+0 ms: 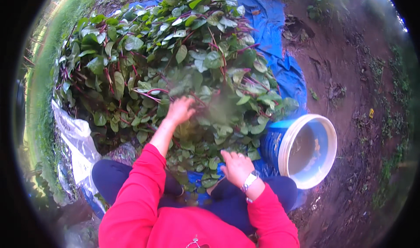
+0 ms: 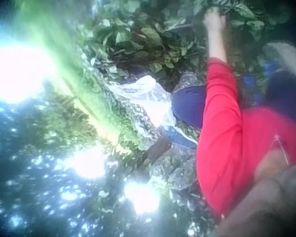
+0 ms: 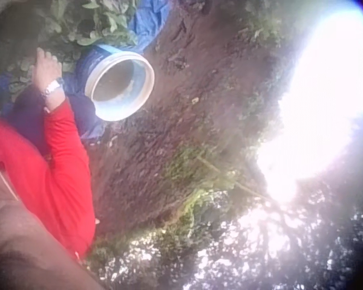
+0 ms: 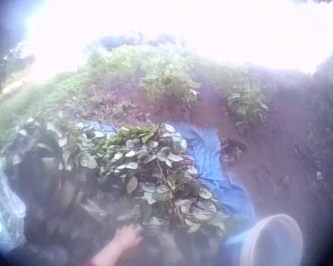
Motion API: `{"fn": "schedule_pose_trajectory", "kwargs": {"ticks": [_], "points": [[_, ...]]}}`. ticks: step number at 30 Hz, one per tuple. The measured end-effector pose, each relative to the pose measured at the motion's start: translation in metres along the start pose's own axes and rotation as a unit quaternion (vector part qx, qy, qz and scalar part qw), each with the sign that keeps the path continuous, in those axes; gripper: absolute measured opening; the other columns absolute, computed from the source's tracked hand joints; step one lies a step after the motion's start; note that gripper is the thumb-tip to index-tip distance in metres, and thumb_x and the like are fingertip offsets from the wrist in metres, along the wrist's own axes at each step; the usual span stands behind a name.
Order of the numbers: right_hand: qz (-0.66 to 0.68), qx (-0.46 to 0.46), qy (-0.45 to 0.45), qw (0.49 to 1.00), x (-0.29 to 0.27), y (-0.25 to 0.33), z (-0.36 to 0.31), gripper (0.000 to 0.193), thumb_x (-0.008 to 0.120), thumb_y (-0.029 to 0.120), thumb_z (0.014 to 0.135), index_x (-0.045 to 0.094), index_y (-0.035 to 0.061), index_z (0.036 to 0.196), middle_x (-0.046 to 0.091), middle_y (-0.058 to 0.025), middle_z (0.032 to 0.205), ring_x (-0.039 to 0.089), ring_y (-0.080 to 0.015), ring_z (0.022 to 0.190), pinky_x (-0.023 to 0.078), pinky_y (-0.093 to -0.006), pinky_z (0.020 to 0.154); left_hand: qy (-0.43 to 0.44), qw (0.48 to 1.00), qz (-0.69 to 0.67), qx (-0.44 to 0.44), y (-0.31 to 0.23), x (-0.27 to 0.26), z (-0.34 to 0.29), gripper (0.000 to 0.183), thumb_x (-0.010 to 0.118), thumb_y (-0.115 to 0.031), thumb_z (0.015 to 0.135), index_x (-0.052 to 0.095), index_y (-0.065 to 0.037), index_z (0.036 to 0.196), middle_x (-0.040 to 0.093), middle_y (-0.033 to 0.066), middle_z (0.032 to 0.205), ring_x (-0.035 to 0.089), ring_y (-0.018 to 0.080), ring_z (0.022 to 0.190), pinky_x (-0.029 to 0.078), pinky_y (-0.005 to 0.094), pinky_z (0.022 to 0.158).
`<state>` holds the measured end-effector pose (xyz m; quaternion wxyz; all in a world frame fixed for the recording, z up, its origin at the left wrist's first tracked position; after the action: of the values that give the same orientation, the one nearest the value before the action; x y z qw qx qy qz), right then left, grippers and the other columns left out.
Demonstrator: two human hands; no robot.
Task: The person sorts red-stemmed leafy greens by picking them from a pile on a blue tarp, rinsing them in a bucket of water, and placing them into a plastic bag.
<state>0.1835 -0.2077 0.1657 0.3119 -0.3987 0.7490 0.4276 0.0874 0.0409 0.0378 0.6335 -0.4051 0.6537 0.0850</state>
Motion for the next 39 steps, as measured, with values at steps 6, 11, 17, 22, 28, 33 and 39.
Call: {"fn": "schedule_pose_trajectory", "kwargs": {"ticks": [6, 11, 17, 22, 28, 33, 39], "points": [[0.036, 0.028, -0.019, 0.999, 0.021, -0.05, -0.008, 0.047, 0.062, 0.024, 0.077, 0.045, 0.0058, 0.118, 0.058, -0.017, 0.1, 0.057, -0.0334, 0.092, 0.047, -0.0406, 0.079, -0.077, 0.997, -0.017, -0.007, -0.018, -0.054, -0.029, 0.03, 0.066, -0.019, 0.072, 0.058, -0.014, 0.1, 0.058, 0.0073, 0.092, 0.057, 0.0237, 0.09, 0.043, 0.0387, 0.081], [-0.008, 0.062, -0.043, 0.997, 0.018, -0.059, -0.007, 0.046, 0.062, 0.025, 0.077, 0.046, 0.0061, 0.116, 0.059, -0.0165, 0.097, 0.057, -0.0325, 0.093, 0.047, -0.0394, 0.079, -0.142, 0.976, -0.165, -0.03, -0.013, -0.062, -0.06, 0.02, 0.064, -0.012, 0.074, 0.061, -0.009, 0.093, 0.058, 0.0079, 0.093, 0.058, 0.0241, 0.088, 0.045, 0.0361, 0.078], [0.046, 0.025, -0.078, 0.996, 0.013, -0.054, -0.004, 0.042, 0.059, 0.027, 0.078, 0.048, 0.0078, 0.114, 0.058, -0.0164, 0.102, 0.057, -0.0331, 0.094, 0.046, -0.0426, 0.08, -0.266, 0.948, -0.102, 0.145, -0.064, -0.062, -0.088, 0.017, 0.055, 0.002, 0.063, 0.061, -0.013, 0.067, 0.054, 0.0036, 0.076, 0.052, 0.0263, 0.084, 0.037, 0.0427, 0.089], [0.031, 0.038, -0.106, 0.993, 0.009, -0.057, 0.0, 0.042, 0.059, 0.028, 0.077, 0.05, 0.0087, 0.113, 0.059, -0.0155, 0.102, 0.058, -0.0336, 0.093, 0.047, -0.0425, 0.079, -0.061, 0.988, -0.042, 0.139, -0.083, 0.004, -0.123, 0.026, 0.053, 0.004, 0.064, 0.066, -0.017, 0.071, 0.055, 0.0033, 0.085, 0.052, 0.0241, 0.096, 0.034, 0.0491, 0.093], [0.013, 0.095, -0.003, 0.995, 0.02, -0.066, 0.002, 0.042, 0.058, 0.031, 0.079, 0.049, 0.0077, 0.114, 0.057, -0.0174, 0.107, 0.054, -0.0324, 0.102, 0.044, -0.0412, 0.086, -0.401, 0.886, -0.216, -0.09, -0.02, 0.015, -0.132, 0.017, 0.052, 0.005, 0.064, 0.059, -0.009, 0.071, 0.052, 0.0064, 0.081, 0.052, 0.0229, 0.081, 0.043, 0.0327, 0.072], [0.019, 0.085, -0.002, 0.996, 0.022, -0.063, 0.004, 0.043, 0.059, 0.03, 0.079, 0.049, 0.0072, 0.114, 0.058, -0.0158, 0.103, 0.055, -0.031, 0.099, 0.044, -0.0398, 0.085, -0.425, 0.826, -0.253, -0.27, 0.032, 0.028, -0.131, 0.012, 0.06, -0.011, 0.076, 0.057, -0.006, 0.086, 0.055, 0.0073, 0.08, 0.053, 0.0211, 0.075, 0.044, 0.0314, 0.071], [0.02, 0.055, -0.018, 0.998, 0.032, -0.061, 0.011, 0.043, 0.061, 0.028, 0.078, 0.051, 0.0067, 0.114, 0.061, -0.0138, 0.096, 0.058, -0.0295, 0.094, 0.046, -0.0383, 0.081, -0.17, 0.756, -0.55, -0.311, 0.029, 0.067, -0.109, 0.043, 0.06, -0.029, 0.083, 0.046, -0.002, 0.113, 0.059, 0.0071, 0.087, 0.056, 0.0127, 0.078, 0.045, 0.0265, 0.073]]}}
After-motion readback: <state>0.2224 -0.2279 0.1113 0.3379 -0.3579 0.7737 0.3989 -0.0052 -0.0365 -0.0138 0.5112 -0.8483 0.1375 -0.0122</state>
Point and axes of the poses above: each hand's wrist, its own z-axis towards the middle knuckle, its own x-axis out of the palm, y = z × x, the point moved 3 cm from there along z, towards the middle knuckle
